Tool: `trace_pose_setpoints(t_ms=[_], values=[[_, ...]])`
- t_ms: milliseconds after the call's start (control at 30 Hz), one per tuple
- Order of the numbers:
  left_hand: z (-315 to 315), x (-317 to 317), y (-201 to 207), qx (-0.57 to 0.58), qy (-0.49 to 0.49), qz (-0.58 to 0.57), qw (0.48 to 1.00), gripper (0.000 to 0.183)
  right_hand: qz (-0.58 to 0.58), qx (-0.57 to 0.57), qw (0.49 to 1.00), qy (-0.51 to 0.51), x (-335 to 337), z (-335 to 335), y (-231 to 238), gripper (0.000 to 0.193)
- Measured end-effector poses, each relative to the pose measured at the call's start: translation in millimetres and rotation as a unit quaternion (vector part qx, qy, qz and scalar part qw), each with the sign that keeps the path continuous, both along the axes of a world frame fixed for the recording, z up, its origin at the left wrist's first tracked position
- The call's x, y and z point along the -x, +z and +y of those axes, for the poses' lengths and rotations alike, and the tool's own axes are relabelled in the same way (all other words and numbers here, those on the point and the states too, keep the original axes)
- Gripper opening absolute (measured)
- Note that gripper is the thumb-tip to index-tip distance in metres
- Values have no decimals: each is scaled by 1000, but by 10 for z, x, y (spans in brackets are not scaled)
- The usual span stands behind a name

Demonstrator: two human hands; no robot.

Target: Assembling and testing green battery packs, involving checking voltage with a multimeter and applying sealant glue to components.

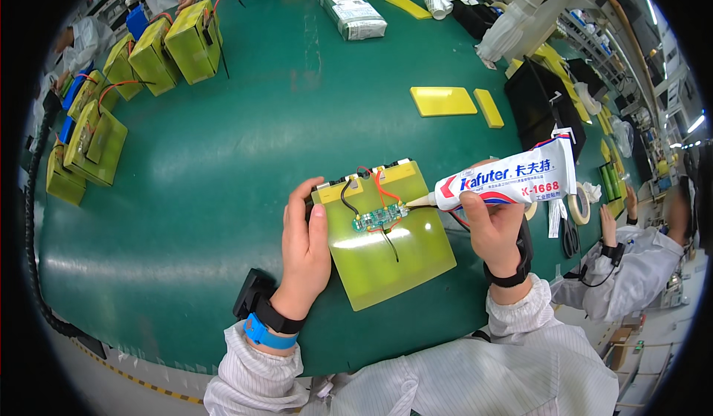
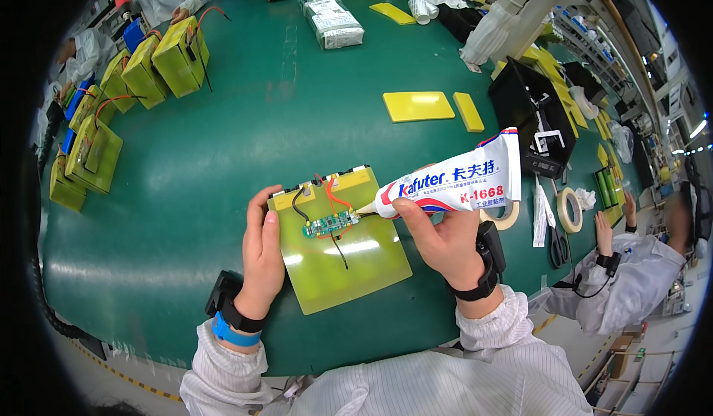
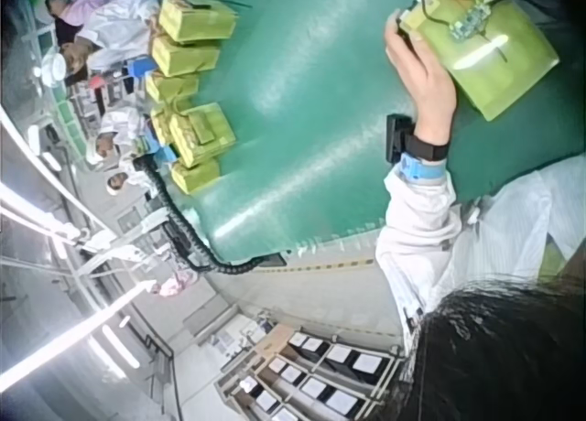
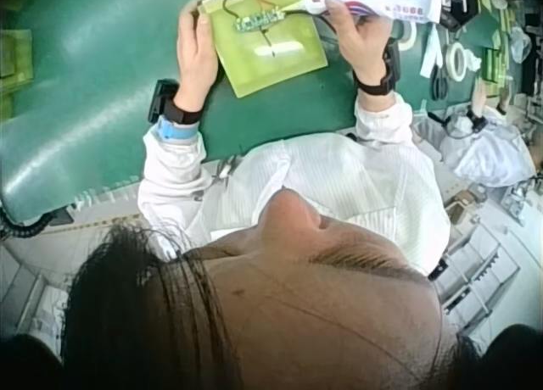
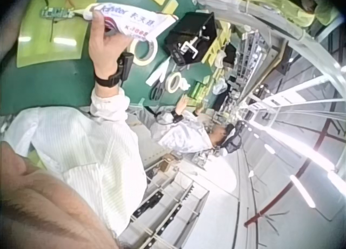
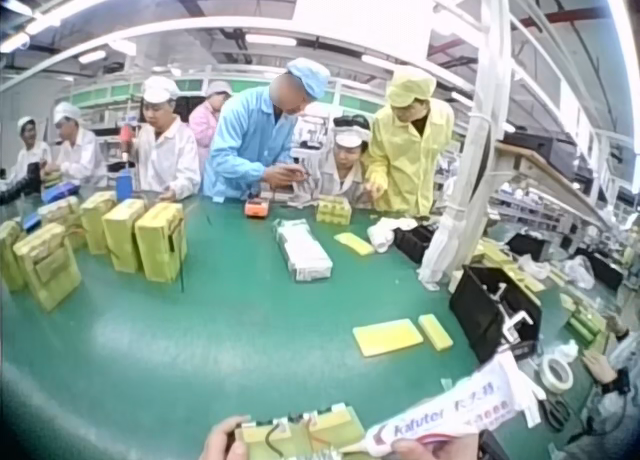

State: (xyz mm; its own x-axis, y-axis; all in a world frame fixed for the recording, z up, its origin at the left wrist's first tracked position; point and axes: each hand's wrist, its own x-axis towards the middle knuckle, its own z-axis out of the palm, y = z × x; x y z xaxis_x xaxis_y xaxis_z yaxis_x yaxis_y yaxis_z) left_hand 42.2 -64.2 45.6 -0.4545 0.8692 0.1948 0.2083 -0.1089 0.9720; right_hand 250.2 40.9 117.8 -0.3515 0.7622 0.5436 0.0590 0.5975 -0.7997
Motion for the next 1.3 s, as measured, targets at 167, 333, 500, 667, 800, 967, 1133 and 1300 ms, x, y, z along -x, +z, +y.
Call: trace_pose_setpoints(t_ms=[167,333,500,667,800,967,1133,1300], values=[[-1,-6,20,1,0,-1,1000,33,4,4,1000,6,21,-10,3,12],[2,-6,14,1,3,4,1000,32,4,0,1000,14,6,10,-4,12],[0,-5,13,5,4,-1,1000,32,19,10,1000,15,17,4,0,12],[3,0,4,0,5,6,1000,32,-8,3,1000,12,6,9,-19,13],[5,-9,1,-2,5,5,1000,32,7,-4,1000,18,0,23,-22,13],[2,-14,23,2,5,8,1000,33,-8,6,1000,13,-11,46,-18,13],[6,-6,6,4,3,1,1000,33,80,195,977,-4,-43,105,-50,22],[4,-5,5,2,5,7,1000,33,253,317,910,85,-22,141,31,32]])
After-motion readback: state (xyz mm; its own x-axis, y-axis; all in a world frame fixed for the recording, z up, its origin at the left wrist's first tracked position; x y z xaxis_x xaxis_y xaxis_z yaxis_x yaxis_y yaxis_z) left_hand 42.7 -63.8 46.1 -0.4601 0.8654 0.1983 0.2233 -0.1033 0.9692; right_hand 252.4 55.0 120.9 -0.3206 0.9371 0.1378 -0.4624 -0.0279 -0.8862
